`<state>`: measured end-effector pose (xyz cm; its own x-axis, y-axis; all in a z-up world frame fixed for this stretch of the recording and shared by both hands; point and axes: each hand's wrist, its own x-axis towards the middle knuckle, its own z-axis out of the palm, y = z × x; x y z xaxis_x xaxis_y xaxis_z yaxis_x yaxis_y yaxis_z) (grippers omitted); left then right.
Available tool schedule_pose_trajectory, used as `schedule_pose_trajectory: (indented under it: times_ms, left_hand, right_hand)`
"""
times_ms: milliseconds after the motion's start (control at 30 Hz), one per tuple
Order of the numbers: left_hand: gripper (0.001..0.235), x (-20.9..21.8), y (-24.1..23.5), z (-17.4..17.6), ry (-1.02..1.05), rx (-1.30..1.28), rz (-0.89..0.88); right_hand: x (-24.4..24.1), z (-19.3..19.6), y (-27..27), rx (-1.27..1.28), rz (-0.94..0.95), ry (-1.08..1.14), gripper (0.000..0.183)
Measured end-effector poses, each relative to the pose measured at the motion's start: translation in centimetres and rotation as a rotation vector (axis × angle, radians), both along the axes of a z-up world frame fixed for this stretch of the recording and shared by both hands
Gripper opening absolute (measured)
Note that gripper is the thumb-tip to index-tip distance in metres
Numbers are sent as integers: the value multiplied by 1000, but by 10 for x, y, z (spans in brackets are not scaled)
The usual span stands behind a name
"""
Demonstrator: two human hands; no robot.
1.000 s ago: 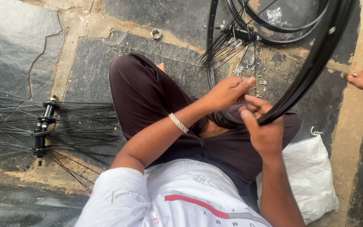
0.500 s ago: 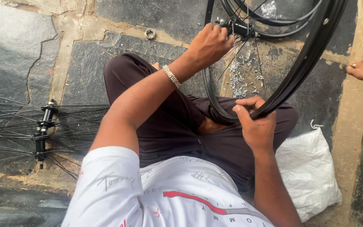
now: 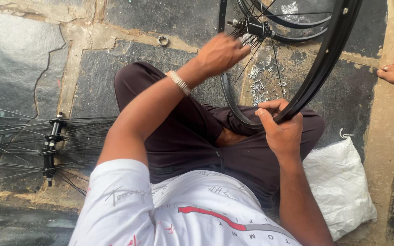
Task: The person sits on the ground and assembles a bicycle wheel by inserting spokes into the hub and attaching them to the rim. They use their hands to thread the spokes and secure them with nipples, occasionally rotating the wheel to access different sections.
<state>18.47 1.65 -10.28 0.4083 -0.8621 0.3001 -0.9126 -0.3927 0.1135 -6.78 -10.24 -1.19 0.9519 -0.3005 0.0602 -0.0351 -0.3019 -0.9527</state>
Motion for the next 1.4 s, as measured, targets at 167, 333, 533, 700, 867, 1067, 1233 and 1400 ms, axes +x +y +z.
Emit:
schedule_pose_trajectory:
  times_ms: [167, 333, 533, 700, 867, 1067, 1233, 1400]
  left_hand:
    - [21, -70, 20, 32, 983, -628, -116]
    - [31, -125, 4, 61, 1381, -1176, -371]
    - [31, -148, -3, 81, 1449, -1203, -411]
    - [25, -172, 2, 88, 1857, -1214, -613]
    - [26, -183, -4, 90, 1935, -1298, -551]
    - [25, -186, -14, 77, 2012, -1464, -570]
    - [21, -187, -16, 73, 2007, -1517, -698]
    - [22, -193, -15, 78, 1891, -1526, -662]
  right_hand:
    - [0, 10, 4, -175, -22, 137, 7]
    - [-8, 13, 15, -184, 47, 95, 10]
    - [-14, 23, 16, -280, 22, 177, 9]
    - [-21, 30, 11, -418, 97, 59, 8]
    - [-16, 34, 10, -403, 87, 97, 16]
    - [-34, 21, -3, -395, 137, 147, 36]
    - [-70, -34, -40, 196, 67, 251, 45]
    - [-127, -94, -60, 303, 66, 516, 18]
